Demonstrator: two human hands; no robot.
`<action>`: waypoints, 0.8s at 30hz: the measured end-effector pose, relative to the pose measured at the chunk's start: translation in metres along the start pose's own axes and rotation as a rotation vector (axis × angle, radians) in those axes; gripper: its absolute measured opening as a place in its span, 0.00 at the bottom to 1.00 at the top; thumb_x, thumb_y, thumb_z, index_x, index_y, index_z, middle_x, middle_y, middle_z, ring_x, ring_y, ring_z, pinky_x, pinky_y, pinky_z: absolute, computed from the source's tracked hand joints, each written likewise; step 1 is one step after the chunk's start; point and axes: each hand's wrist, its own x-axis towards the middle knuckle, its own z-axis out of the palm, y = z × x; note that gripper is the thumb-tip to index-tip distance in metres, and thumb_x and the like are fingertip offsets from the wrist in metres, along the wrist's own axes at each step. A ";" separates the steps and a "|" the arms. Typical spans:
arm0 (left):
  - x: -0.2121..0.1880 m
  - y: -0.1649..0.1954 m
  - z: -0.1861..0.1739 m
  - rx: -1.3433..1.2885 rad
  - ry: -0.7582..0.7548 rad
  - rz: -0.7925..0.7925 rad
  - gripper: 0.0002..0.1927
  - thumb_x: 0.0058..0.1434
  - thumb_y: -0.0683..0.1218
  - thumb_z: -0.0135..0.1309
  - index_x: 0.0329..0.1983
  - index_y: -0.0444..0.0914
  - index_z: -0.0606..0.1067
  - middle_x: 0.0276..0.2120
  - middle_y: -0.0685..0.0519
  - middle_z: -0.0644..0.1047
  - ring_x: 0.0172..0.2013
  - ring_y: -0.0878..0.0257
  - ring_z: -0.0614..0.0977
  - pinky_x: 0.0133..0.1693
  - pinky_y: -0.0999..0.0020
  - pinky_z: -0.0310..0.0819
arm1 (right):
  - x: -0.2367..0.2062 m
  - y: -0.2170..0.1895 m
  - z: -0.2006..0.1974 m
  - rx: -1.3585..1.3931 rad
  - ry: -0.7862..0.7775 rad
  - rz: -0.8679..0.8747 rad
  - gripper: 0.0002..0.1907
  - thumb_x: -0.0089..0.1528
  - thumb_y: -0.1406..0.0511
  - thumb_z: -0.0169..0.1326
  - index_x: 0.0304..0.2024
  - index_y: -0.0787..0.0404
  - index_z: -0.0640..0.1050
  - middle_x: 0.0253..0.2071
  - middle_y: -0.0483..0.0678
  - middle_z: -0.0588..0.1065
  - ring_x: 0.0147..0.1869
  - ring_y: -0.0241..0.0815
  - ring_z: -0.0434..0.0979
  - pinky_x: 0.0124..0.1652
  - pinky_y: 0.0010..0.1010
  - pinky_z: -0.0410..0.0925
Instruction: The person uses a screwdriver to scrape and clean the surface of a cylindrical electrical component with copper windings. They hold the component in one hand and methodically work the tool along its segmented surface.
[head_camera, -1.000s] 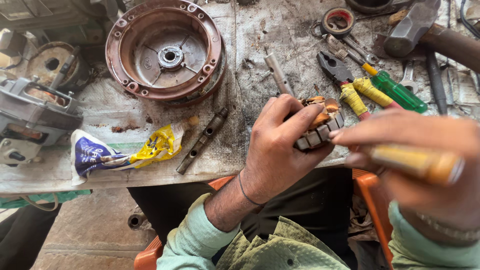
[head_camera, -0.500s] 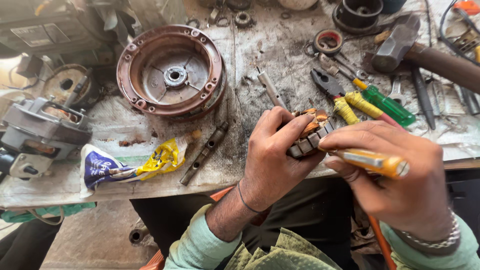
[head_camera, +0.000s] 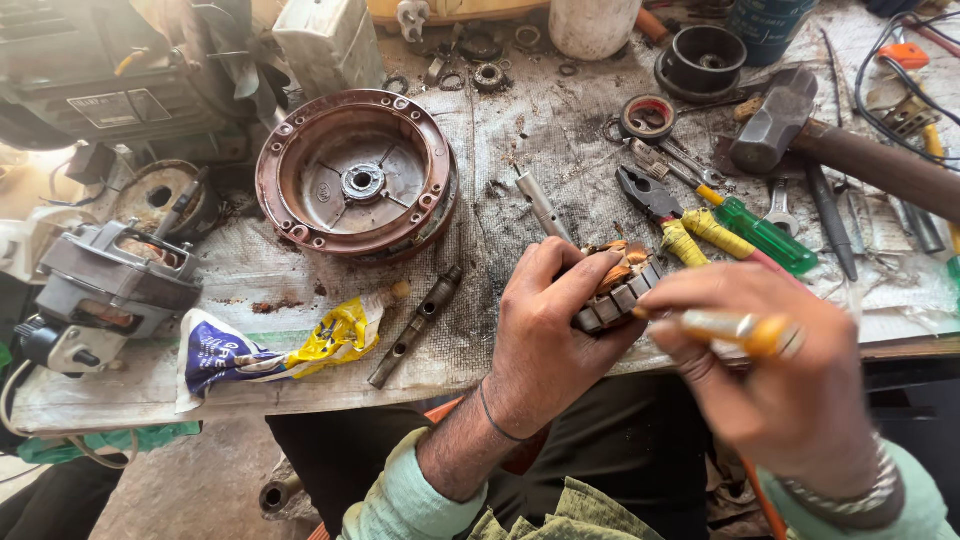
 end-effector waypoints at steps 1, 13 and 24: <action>0.000 0.000 0.000 0.001 0.000 0.005 0.26 0.49 0.44 0.70 0.53 0.36 0.78 0.39 0.48 0.73 0.42 0.53 0.77 0.45 0.59 0.74 | 0.001 0.003 -0.003 0.045 -0.024 0.044 0.09 0.59 0.68 0.62 0.42 0.60 0.81 0.40 0.50 0.82 0.42 0.45 0.83 0.43 0.35 0.74; -0.003 0.000 0.001 0.008 0.023 0.031 0.29 0.46 0.44 0.69 0.53 0.35 0.77 0.40 0.48 0.73 0.43 0.52 0.77 0.47 0.58 0.74 | 0.002 -0.018 0.014 -0.217 0.043 -0.289 0.14 0.54 0.68 0.63 0.42 0.63 0.79 0.39 0.53 0.78 0.44 0.55 0.80 0.49 0.51 0.71; -0.001 0.000 0.001 -0.005 0.006 0.018 0.27 0.48 0.43 0.69 0.53 0.35 0.77 0.40 0.48 0.72 0.42 0.53 0.77 0.45 0.59 0.74 | 0.001 -0.005 0.002 -0.059 0.000 -0.031 0.08 0.59 0.68 0.64 0.41 0.58 0.80 0.39 0.46 0.80 0.43 0.46 0.82 0.47 0.40 0.72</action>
